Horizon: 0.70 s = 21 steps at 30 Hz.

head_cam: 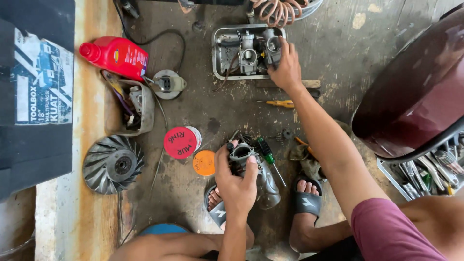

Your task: The person sits on the workshop floor repairing a small engine carburetor. They unscrew parts with a screwdriver, remove internal components by hand, fit a spring and piston assembly into the carburetor body, and press parts into place with their fingers.

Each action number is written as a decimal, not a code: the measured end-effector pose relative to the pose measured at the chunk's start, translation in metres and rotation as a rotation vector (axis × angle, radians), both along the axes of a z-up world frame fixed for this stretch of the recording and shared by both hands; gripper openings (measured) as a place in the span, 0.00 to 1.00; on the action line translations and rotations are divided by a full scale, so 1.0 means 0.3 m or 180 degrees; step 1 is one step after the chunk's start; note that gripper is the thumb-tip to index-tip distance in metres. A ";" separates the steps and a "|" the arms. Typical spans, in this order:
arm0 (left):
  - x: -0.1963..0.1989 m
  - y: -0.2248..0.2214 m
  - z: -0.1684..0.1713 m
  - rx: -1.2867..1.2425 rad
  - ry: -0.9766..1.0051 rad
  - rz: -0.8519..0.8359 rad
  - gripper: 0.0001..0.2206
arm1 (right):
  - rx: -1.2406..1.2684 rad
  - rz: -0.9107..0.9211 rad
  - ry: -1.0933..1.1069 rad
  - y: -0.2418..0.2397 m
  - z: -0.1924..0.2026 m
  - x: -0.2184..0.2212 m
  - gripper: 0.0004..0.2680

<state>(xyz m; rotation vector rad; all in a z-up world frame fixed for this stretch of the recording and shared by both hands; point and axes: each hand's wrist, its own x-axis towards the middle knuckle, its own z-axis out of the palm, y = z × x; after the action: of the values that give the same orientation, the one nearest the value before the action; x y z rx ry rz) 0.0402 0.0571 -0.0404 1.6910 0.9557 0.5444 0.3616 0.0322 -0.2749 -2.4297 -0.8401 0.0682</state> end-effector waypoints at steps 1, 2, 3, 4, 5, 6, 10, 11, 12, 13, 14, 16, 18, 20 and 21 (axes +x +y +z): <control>0.003 0.001 0.001 -0.0009 0.0007 -0.0002 0.21 | -0.0009 -0.0002 0.0007 0.000 0.012 -0.006 0.34; 0.004 0.001 0.003 -0.0081 0.0024 -0.0004 0.21 | 0.0038 -0.0035 -0.0094 -0.001 0.025 -0.012 0.31; 0.007 0.003 0.005 -0.0150 0.0036 -0.0006 0.22 | 0.0088 -0.0067 -0.0200 0.001 0.039 -0.017 0.29; 0.008 0.003 0.006 -0.0155 0.0038 -0.0009 0.22 | 0.0082 -0.0070 -0.0198 -0.003 0.040 -0.023 0.29; 0.009 0.006 0.007 -0.0132 0.0050 -0.0013 0.22 | 0.0044 -0.0017 -0.0335 -0.004 0.042 -0.027 0.29; 0.010 0.007 0.009 -0.0109 0.0062 -0.0017 0.22 | 0.0005 0.0035 -0.0472 -0.004 0.045 -0.033 0.29; 0.008 0.013 0.003 -0.0033 0.0034 -0.0012 0.22 | 0.0243 -0.0257 -0.1114 -0.042 -0.040 -0.088 0.16; 0.005 0.013 0.004 -0.0056 0.0032 0.0000 0.21 | -0.0061 0.0035 -0.0807 -0.067 -0.080 -0.115 0.12; 0.003 0.010 0.004 -0.0079 0.0030 0.0013 0.21 | -0.0363 0.0328 -0.0499 -0.093 -0.121 -0.141 0.09; -0.001 0.008 0.004 -0.0082 0.0033 -0.0001 0.21 | -0.0367 0.0315 -0.0495 -0.091 -0.129 -0.149 0.09; -0.004 0.006 0.004 -0.0062 0.0019 -0.0029 0.21 | -0.0566 0.0208 -0.0268 -0.088 -0.137 -0.156 0.14; -0.008 0.012 0.004 -0.0018 0.0009 -0.0055 0.21 | -0.0740 0.0104 -0.0037 -0.055 -0.145 -0.147 0.19; -0.014 0.010 0.004 -0.0138 0.0023 -0.0047 0.21 | -0.0927 0.0129 0.0246 -0.026 -0.143 -0.121 0.16; -0.022 0.014 0.002 -0.0117 0.0060 -0.0023 0.21 | -0.1067 0.0135 0.0412 0.003 -0.128 -0.107 0.19; -0.025 0.013 0.002 -0.0112 0.0100 -0.0002 0.21 | -0.1223 0.0135 0.0582 0.014 -0.120 -0.101 0.21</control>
<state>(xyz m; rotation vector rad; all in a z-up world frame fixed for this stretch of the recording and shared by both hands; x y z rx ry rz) 0.0328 0.0610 -0.0399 1.6727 0.9819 0.4990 0.3314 0.0363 -0.3109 -2.7047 -0.8577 0.5021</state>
